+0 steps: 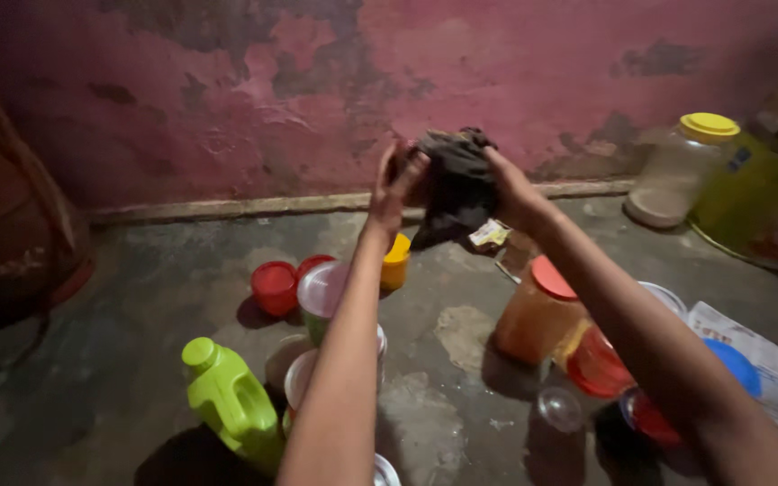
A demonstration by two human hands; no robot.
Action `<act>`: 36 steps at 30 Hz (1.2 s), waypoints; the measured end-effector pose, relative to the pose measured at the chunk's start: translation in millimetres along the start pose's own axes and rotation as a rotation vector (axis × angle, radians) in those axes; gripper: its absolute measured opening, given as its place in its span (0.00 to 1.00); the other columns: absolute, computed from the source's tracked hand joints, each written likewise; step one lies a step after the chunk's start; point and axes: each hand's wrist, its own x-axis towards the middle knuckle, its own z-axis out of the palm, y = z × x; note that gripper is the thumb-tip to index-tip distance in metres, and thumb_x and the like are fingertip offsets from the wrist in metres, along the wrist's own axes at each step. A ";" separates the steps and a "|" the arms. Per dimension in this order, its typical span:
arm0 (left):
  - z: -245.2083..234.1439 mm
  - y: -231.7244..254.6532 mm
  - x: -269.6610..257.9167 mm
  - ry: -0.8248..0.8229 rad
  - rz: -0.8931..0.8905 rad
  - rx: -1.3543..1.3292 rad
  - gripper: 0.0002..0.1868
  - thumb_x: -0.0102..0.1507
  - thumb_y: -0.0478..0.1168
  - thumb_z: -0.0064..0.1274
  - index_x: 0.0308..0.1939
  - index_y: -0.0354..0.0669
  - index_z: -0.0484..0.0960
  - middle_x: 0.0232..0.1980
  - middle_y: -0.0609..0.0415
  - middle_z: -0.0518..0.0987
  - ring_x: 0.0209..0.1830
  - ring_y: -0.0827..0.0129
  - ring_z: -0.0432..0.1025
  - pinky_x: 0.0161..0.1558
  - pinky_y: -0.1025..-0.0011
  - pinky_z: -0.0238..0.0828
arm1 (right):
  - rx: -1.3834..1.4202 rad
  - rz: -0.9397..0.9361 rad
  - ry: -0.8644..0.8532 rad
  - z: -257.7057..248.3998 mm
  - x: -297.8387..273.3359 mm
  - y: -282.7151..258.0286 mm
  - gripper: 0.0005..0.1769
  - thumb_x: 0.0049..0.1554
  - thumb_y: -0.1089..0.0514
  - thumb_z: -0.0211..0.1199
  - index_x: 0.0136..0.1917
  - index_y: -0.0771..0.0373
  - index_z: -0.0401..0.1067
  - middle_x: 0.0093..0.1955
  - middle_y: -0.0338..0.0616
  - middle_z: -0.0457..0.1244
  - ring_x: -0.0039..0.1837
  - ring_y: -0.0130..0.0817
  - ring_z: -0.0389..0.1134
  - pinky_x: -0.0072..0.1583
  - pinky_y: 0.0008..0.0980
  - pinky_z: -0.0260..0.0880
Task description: The person scrubs the exterior of a red plastic bottle and a red plastic lid with a dark cloth. They handle the items on a concrete floor surrounded by other containers and newspapers.
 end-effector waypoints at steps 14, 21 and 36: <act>-16.4 44.5 -9.9 -0.491 -0.414 -0.309 0.23 0.62 0.57 0.55 0.52 0.46 0.81 0.48 0.54 0.83 0.46 0.64 0.77 0.46 0.63 0.77 | -1.446 -1.277 -0.121 68.0 -114.2 -23.3 0.45 0.37 0.45 0.73 0.66 0.62 0.65 0.64 0.65 0.60 0.64 0.62 0.63 0.60 0.51 0.69; 8.0 -12.4 24.2 -0.035 0.475 -0.281 0.17 0.68 0.43 0.54 0.57 0.37 0.77 0.53 0.56 0.79 0.52 0.72 0.72 0.54 0.73 0.71 | -0.829 -0.497 0.519 75.5 -35.5 -36.0 0.27 0.59 0.40 0.61 0.58 0.65 0.74 0.50 0.57 0.71 0.57 0.55 0.72 0.57 0.44 0.70; 5.0 -139.5 -124.2 -0.502 -0.907 -0.257 0.29 0.58 0.64 0.44 0.53 0.53 0.81 0.50 0.54 0.83 0.43 0.60 0.80 0.42 0.53 0.80 | -1.854 -1.406 -0.927 -41.0 -191.2 48.0 0.29 0.48 0.44 0.66 0.63 0.43 0.68 0.64 0.51 0.60 0.54 0.48 0.68 0.46 0.41 0.74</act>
